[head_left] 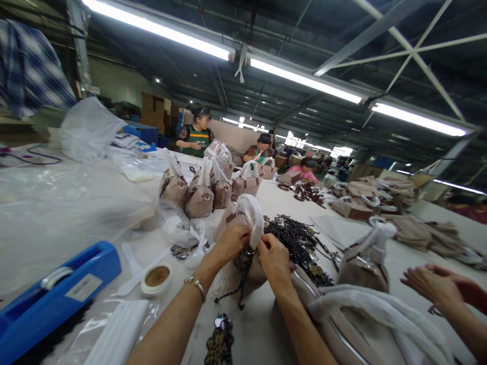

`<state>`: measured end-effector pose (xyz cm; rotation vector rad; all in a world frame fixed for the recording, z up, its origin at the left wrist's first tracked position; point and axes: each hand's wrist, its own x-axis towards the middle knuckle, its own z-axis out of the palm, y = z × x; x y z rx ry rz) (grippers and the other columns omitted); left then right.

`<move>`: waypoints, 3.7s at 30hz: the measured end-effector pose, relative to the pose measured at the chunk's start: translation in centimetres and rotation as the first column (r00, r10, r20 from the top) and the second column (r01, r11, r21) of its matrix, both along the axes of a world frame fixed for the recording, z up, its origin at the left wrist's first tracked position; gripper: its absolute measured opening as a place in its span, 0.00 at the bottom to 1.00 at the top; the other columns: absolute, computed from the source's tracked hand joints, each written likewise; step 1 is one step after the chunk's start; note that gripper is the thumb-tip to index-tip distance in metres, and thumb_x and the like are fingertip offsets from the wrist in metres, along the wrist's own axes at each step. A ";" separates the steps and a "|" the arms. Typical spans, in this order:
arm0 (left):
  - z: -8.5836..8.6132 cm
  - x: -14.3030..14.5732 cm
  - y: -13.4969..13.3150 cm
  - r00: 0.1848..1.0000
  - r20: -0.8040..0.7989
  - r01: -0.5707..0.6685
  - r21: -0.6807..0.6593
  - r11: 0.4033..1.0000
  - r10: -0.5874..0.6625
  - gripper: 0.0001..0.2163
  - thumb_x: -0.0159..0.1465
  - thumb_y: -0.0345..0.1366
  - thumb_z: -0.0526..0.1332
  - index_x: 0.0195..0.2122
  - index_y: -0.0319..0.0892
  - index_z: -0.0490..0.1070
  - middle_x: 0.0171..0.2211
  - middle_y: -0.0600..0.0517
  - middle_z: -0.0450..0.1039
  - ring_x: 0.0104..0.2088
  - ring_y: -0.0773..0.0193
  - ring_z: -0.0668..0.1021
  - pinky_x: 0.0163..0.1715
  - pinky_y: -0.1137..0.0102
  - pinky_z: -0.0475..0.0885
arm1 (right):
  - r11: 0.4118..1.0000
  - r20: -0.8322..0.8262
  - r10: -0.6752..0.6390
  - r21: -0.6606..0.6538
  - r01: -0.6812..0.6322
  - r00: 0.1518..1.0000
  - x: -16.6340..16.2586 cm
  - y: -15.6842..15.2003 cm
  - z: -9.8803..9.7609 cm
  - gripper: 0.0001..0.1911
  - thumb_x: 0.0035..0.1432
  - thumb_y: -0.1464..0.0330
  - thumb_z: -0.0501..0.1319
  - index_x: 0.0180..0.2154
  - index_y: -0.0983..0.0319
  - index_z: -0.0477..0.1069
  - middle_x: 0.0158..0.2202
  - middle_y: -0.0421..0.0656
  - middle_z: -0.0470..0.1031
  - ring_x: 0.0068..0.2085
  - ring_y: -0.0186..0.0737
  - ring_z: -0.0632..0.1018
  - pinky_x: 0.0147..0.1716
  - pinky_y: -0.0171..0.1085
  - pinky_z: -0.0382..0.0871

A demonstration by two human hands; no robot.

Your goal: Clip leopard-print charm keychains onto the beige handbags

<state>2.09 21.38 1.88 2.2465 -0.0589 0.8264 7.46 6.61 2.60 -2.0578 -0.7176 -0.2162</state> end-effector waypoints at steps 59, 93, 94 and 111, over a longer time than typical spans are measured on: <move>-4.1 -3.4 -4.8 0.963 0.201 0.207 -0.978 0.011 -0.182 0.14 0.48 0.35 0.74 0.30 0.36 0.72 0.24 0.55 0.75 0.22 0.75 0.76 0.25 0.82 0.74 | 0.925 -0.044 0.284 0.277 -0.262 0.958 -2.6 -1.3 -0.4 0.04 0.52 0.67 0.63 0.28 0.60 0.70 0.26 0.39 0.75 0.27 0.36 0.74 0.28 0.33 0.69; -3.8 -3.5 -5.1 0.985 0.122 0.152 -0.953 0.263 -0.126 0.14 0.53 0.41 0.70 0.29 0.36 0.70 0.26 0.54 0.71 0.25 0.72 0.74 0.30 0.76 0.73 | 0.976 0.024 0.202 0.075 -0.203 0.979 -2.3 -1.1 -0.3 0.03 0.51 0.69 0.60 0.26 0.59 0.66 0.24 0.37 0.71 0.26 0.36 0.72 0.28 0.33 0.64; -3.7 -3.5 -5.2 0.987 0.117 0.146 -0.944 0.296 -0.112 0.13 0.53 0.41 0.69 0.28 0.37 0.70 0.25 0.55 0.70 0.25 0.72 0.73 0.30 0.76 0.72 | 0.978 0.031 0.192 0.077 -0.194 0.981 -2.2 -1.1 -0.5 0.04 0.51 0.69 0.59 0.26 0.59 0.65 0.23 0.36 0.70 0.26 0.36 0.72 0.28 0.33 0.64; -4.3 -4.0 -3.8 0.980 0.176 0.140 -0.939 0.315 0.089 0.15 0.57 0.41 0.65 0.42 0.41 0.71 0.40 0.50 0.76 0.32 0.68 0.78 0.34 0.72 0.73 | 0.994 0.389 0.059 -0.105 -0.019 0.919 -3.0 -2.5 -0.2 0.32 0.51 0.66 0.65 0.57 0.63 0.60 0.59 0.54 0.66 0.59 0.55 0.67 0.55 0.50 0.62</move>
